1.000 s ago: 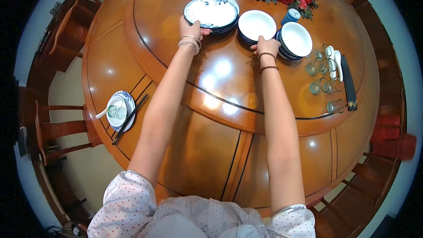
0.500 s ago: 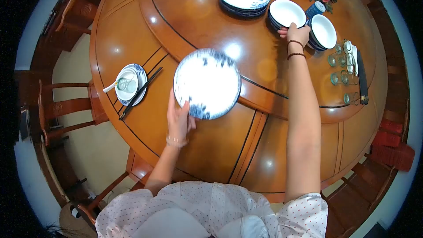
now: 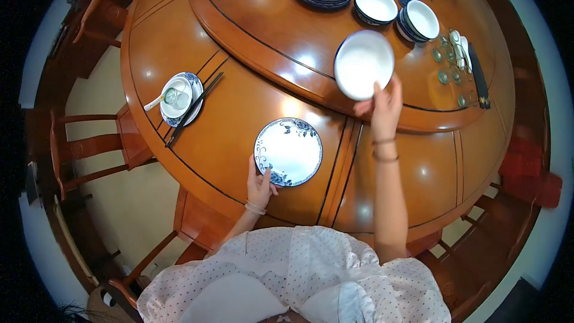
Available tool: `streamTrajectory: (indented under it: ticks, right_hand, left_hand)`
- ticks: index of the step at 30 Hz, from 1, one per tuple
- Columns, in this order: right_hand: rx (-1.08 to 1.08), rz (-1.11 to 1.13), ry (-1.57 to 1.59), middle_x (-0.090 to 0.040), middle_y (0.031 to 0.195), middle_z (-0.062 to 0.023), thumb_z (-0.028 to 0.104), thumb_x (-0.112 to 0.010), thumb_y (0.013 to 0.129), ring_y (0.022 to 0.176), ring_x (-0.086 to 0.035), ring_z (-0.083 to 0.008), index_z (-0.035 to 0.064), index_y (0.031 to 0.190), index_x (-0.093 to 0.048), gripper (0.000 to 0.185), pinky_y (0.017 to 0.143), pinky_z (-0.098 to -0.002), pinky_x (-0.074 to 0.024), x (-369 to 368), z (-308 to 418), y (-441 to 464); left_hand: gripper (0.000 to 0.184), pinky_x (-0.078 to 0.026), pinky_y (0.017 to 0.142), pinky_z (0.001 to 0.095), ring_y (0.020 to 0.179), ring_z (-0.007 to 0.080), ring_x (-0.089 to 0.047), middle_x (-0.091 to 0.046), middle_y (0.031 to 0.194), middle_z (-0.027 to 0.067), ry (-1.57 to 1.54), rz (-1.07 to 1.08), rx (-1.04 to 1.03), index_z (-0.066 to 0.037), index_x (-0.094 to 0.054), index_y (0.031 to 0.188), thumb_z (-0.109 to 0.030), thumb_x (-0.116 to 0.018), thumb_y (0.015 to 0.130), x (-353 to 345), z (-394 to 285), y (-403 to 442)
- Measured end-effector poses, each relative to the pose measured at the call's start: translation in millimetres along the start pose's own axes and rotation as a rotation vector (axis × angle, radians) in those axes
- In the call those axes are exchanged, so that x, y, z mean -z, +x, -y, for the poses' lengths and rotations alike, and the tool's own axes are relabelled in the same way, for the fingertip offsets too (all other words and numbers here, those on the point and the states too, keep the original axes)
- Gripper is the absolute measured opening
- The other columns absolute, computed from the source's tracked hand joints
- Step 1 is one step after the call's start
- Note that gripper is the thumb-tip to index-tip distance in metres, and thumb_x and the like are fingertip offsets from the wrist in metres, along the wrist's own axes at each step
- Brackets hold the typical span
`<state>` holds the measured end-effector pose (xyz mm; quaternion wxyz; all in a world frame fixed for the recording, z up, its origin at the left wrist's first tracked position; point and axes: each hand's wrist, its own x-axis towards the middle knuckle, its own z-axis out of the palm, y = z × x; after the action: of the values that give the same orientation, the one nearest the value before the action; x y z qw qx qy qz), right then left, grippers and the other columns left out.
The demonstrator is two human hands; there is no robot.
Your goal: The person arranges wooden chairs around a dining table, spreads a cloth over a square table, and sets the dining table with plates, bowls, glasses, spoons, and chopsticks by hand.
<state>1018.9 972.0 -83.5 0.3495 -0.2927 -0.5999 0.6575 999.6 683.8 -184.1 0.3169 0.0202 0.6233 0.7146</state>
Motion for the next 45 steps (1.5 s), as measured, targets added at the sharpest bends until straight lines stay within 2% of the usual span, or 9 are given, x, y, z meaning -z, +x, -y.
streamTrajectory:
  ticks: [2, 6, 10, 15, 25, 30, 38, 43, 45]
  right_hand:
    - [-0.081, 0.058, -0.027, -0.055, 0.061, -0.0126, 0.012, -0.043, 0.084, 0.039, -0.051, -0.0163, 0.0007, 0.116, -0.026, 0.038, 0.033, -0.0240, -0.0417, 1.7, -8.3, -50.6]
    - [-0.315, 0.074, -0.035, -0.053, 0.058, -0.0127, 0.013, -0.041, 0.085, 0.039, -0.051, -0.0161, 0.0010, 0.119, -0.021, 0.041, 0.033, -0.0230, -0.0426, -0.1, -38.4, -122.3]
    - [-0.422, 0.117, 0.008, -0.053, 0.058, -0.0144, 0.013, -0.040, 0.086, 0.039, -0.052, -0.0174, 0.0012, 0.119, -0.021, 0.040, 0.033, -0.0232, -0.0425, -7.7, -65.6, -158.7]
    - [-0.435, 0.173, -0.002, -0.052, 0.057, -0.0133, 0.012, -0.041, 0.085, 0.040, -0.052, -0.0174, 0.0013, 0.119, -0.020, 0.042, 0.033, -0.0234, -0.0426, -20.9, -84.1, -178.0]
    - [-0.439, 0.216, -0.037, -0.051, 0.057, -0.0114, 0.013, -0.041, 0.085, 0.042, -0.053, -0.0167, 0.0006, 0.119, -0.018, 0.043, 0.036, -0.0234, -0.0434, -30.3, -103.2, -185.8]
    - [-0.449, 0.231, -0.055, -0.051, 0.056, -0.0111, 0.013, -0.041, 0.085, 0.042, -0.053, -0.0165, 0.0008, 0.120, -0.016, 0.045, 0.036, -0.0236, -0.0433, -33.6, -106.3, -188.6]
    - [-0.468, 0.256, -0.061, -0.052, 0.057, -0.0121, 0.014, -0.043, 0.085, 0.042, -0.052, -0.0164, 0.0008, 0.122, -0.014, 0.049, 0.036, -0.0235, -0.0428, -31.3, -104.5, -188.3]
    - [-0.535, 0.264, -0.229, -0.053, 0.057, -0.0087, 0.021, -0.045, 0.085, 0.044, -0.052, -0.0130, -0.0009, 0.122, -0.026, 0.047, 0.040, -0.0223, -0.0428, -18.1, -84.7, -175.9]
    - [-0.426, 0.078, -0.251, -0.054, 0.063, -0.0069, 0.022, -0.045, 0.085, 0.050, -0.053, -0.0113, 0.0014, 0.119, -0.033, 0.042, 0.043, -0.0213, -0.0429, -7.0, -87.9, -160.0]
  left_hand:
    - [0.054, -0.040, 0.034, 0.0175, 0.042, 0.0087, -0.049, -0.053, 0.089, 0.0139, -0.017, 0.023, 0.019, -0.008, -0.007, 0.129, -0.005, -0.038, 0.085, -1.2, 6.8, -3.4]
    - [0.052, -0.041, 0.034, 0.0181, 0.042, 0.0088, -0.049, -0.053, 0.086, 0.0142, 0.007, 0.056, -0.023, -0.007, -0.008, 0.128, -0.005, -0.037, 0.085, -0.4, 16.4, -7.0]
    - [0.053, -0.042, 0.035, 0.0188, 0.041, 0.0092, -0.049, -0.053, 0.082, 0.0135, -0.008, 0.039, -0.034, -0.007, -0.008, 0.128, -0.003, -0.036, 0.084, 1.4, 27.1, -6.7]
    - [0.051, -0.042, 0.036, 0.0191, 0.039, 0.0091, -0.048, -0.053, 0.074, 0.0126, 0.010, 0.023, -0.108, -0.007, -0.009, 0.128, -0.002, -0.036, 0.084, 3.3, 35.8, -9.4]
    - [0.051, -0.041, 0.034, 0.0190, 0.042, 0.0106, -0.050, -0.053, 0.077, 0.0111, 0.056, 0.028, -0.049, -0.009, -0.010, 0.128, -0.002, -0.036, 0.085, 8.5, 31.8, -8.2]
    - [0.055, -0.038, 0.031, 0.0202, 0.039, 0.0118, -0.051, -0.057, 0.064, 0.0097, 0.270, 0.036, 0.087, -0.011, -0.004, 0.130, -0.012, -0.037, 0.087, 14.5, 25.4, -13.1]
    - [0.057, -0.037, 0.030, 0.0206, 0.037, 0.0116, -0.050, -0.057, 0.058, 0.0090, 0.213, 0.078, 0.100, -0.011, -0.002, 0.131, -0.015, -0.039, 0.087, 25.3, 31.5, -10.5]
    - [0.058, -0.037, 0.032, 0.0202, 0.036, 0.0100, -0.046, -0.055, 0.056, 0.0076, 0.232, 0.074, 0.099, -0.008, -0.004, 0.130, -0.015, -0.041, 0.086, 29.2, 25.8, -15.5]
    - [0.056, -0.038, 0.036, 0.0186, 0.038, 0.0081, -0.045, -0.054, 0.056, 0.0060, 0.223, 0.022, 0.067, -0.004, -0.010, 0.129, -0.013, -0.043, 0.085, 30.7, 16.2, -19.8]
